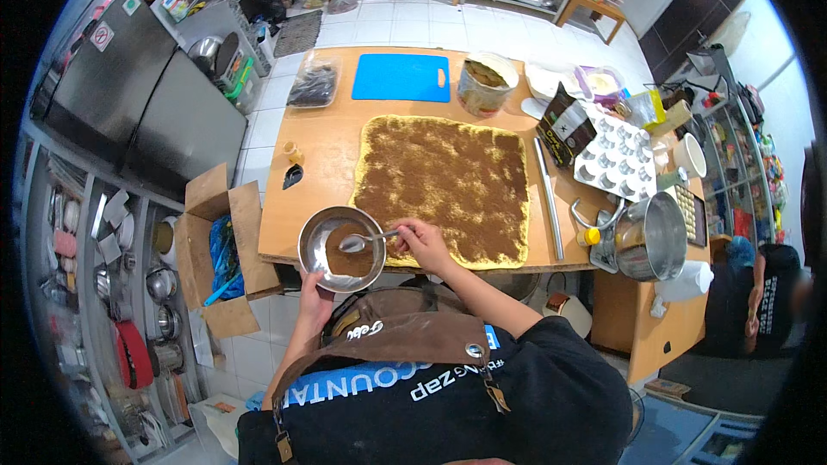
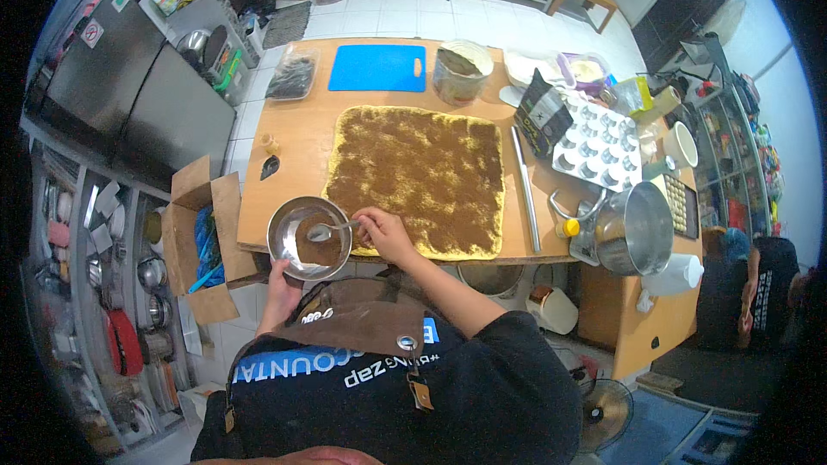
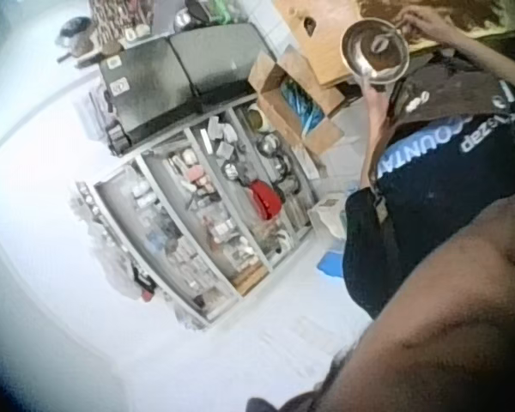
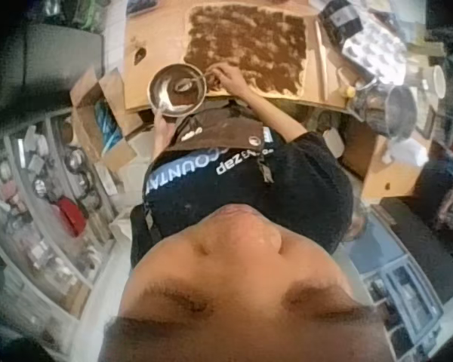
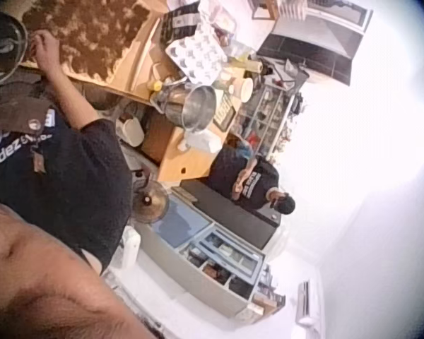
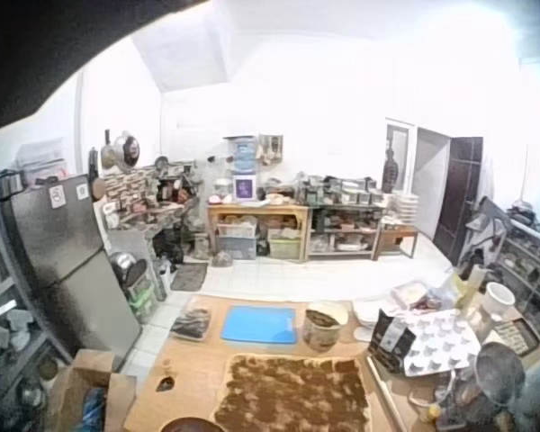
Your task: The person uses a spoon to spread a brown cinnamon-sugar mixture evenly across a rectangular sheet of dough on a wooden preparation table.
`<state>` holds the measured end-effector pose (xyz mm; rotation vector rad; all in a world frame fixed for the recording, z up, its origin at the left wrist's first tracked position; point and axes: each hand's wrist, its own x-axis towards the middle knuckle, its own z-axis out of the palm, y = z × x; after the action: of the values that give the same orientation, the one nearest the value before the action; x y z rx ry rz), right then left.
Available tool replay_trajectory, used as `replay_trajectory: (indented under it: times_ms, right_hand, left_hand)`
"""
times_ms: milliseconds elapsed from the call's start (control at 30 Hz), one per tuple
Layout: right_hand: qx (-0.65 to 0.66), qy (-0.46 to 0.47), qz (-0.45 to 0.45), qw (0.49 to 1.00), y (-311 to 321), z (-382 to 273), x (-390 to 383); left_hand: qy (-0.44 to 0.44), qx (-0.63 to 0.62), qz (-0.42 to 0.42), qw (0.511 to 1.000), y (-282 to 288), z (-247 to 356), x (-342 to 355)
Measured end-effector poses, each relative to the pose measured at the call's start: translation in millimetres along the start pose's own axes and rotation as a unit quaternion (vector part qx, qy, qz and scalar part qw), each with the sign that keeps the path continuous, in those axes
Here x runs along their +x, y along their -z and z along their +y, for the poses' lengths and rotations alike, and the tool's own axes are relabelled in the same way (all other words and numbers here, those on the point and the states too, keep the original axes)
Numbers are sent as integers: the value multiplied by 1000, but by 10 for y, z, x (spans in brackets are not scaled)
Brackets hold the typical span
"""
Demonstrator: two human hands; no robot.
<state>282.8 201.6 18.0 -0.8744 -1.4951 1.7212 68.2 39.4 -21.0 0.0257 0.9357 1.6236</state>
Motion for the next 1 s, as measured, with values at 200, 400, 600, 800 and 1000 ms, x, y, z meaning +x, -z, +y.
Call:
replay_trajectory:
  times_ms: [200,400,600,800,1000]
  right_hand:
    - [101,-149,21,983,359,99,-209]
    - [314,-140,175,922,898,29,-343]
    - [211,-23,350,912,1942,275,-317]
    - [198,28,476,857,2611,584,-141]
    - [193,38,501,843,2764,820,-48]
  left_hand:
    - [21,37,-20,999,-274,-254,211]
    - [60,36,-20,997,-408,-404,274]
    - [89,2,-7,996,-426,-377,267]
    - [73,-8,7,997,-271,-258,127]
    - [27,-7,11,1000,26,-188,-1]
